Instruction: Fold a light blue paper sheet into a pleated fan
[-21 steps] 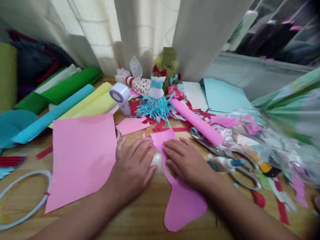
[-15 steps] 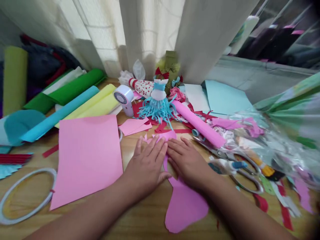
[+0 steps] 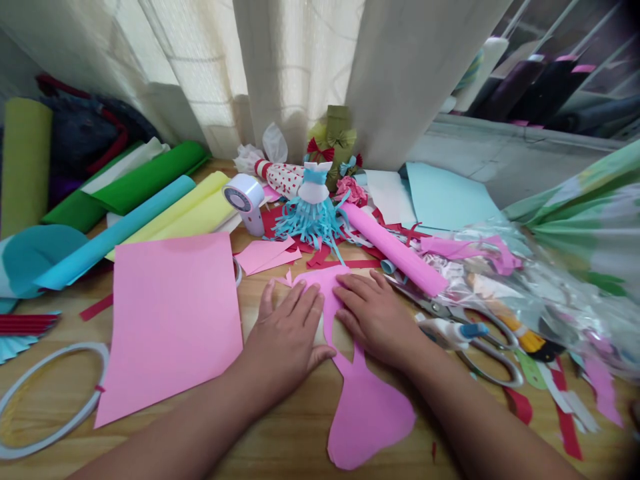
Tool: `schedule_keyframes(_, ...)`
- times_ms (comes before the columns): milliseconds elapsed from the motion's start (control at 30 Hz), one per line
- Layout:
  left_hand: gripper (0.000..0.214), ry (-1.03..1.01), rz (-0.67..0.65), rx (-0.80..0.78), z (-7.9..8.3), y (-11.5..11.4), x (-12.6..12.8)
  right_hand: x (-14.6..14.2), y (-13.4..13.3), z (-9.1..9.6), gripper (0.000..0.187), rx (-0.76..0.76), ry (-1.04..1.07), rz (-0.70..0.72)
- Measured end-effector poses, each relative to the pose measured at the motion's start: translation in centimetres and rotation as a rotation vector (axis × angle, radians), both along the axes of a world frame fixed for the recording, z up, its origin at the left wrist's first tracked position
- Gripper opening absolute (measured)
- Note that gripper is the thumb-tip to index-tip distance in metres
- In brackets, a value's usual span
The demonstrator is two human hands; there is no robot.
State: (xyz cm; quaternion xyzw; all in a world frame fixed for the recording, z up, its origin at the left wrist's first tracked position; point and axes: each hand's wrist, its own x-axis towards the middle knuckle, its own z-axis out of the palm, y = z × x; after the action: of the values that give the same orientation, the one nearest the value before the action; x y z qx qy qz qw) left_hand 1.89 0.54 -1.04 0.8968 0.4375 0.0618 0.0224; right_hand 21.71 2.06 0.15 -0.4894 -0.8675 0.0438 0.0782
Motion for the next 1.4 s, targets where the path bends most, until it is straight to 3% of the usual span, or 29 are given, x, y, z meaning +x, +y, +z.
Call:
schedule_keyframes(367,0.042,-0.092,0.082,-0.010,0.8,-0.4,-0.8,0.2,0.6,-0.1,0.029,0.064,0.010,-0.064)
schedule_keyframes(633,0.035,-0.234,0.093,0.124,0.8,0.9,-1.2,0.9,0.7,-0.2,0.033,0.275,0.268,-0.257)
schedule_keyframes(833,0.037,-0.134,-0.034,-0.006,0.1,1.0,-1.0,0.4,0.5,-0.2,0.032,0.172,0.170,-0.096)
schedule_keyframes(1133,0.034,-0.128,-0.044,-0.008,0.0,1.1,-0.7,1.0,0.7,-0.2,0.038,0.172,0.314,-0.211)
schedule_keyframes(1400,0.033,-0.120,-0.133,-0.035,0.2,0.6,-1.2,0.9,-0.6,0.5,0.026,0.084,0.081,-0.021)
